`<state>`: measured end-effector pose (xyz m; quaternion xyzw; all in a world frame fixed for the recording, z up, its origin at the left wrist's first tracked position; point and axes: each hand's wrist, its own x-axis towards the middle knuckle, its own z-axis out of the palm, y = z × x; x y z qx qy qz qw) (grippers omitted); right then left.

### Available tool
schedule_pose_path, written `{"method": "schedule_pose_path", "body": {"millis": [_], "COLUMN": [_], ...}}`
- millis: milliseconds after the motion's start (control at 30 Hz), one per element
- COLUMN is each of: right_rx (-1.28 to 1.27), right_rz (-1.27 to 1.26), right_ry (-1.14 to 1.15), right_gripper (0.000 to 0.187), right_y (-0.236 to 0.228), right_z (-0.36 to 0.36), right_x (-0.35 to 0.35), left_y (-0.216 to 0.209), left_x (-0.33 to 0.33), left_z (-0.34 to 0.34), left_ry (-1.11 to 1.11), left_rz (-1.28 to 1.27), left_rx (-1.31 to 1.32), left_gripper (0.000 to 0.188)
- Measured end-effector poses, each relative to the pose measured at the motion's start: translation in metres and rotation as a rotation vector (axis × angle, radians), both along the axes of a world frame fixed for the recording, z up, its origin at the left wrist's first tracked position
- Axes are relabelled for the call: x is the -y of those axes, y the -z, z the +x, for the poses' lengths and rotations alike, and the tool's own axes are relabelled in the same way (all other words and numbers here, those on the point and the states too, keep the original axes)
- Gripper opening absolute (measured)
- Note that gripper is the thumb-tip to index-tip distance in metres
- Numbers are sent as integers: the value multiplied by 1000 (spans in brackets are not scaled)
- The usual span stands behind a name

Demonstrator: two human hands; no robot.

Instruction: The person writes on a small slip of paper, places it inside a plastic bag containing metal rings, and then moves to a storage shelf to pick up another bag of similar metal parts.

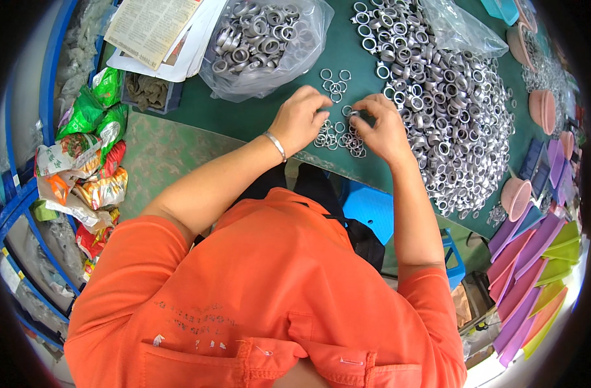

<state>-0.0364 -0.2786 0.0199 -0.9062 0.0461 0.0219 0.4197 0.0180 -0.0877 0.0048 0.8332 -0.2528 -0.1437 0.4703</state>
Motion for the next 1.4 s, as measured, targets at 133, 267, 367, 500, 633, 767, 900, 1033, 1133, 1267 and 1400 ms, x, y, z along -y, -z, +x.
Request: {"method": "schedule_pose_path", "body": {"millis": [133, 267, 367, 500, 633, 767, 900, 1033, 1133, 1267, 1400], "right_rx": [90, 168, 180, 1, 96, 147, 157, 128, 60, -45, -8], "right_rz": [-4, -152, -117, 119, 24, -72, -196, -58, 16, 22, -144], "right_ry": [48, 73, 108, 276, 0, 82, 144, 146, 28, -61, -105], "right_gripper": [22, 15, 8, 7, 8, 10, 9, 9, 13, 9, 9], "right_y": [8, 25, 27, 18, 7, 18, 23, 19, 9, 2, -4], "right_z": [9, 22, 18, 1, -9, 1, 13, 6, -1, 4, 17], "right_x": [-10, -17, -14, -6, -6, -23, -33, -21, -13, -8, -15], "left_y": [8, 17, 19, 11, 5, 8, 3, 1, 2, 12, 10], "left_x": [15, 19, 16, 4, -5, -7, -4, -5, -7, -11, -1], "left_z": [13, 17, 16, 7, -2, -2, 1, 3, 2, 1, 9], "left_ry": [-3, -2, -17, -151, -273, -275, -346, -332, -305, -106, 18], "left_rz": [40, 81, 19, -110, -244, -201, -221, -263, -240, -22, 65], "left_rx": [113, 158, 133, -215, -659, -740, -838, -851, -836, -386, 78], "left_gripper": [24, 14, 10, 8, 9, 11, 12, 13, 13, 16, 22]}}
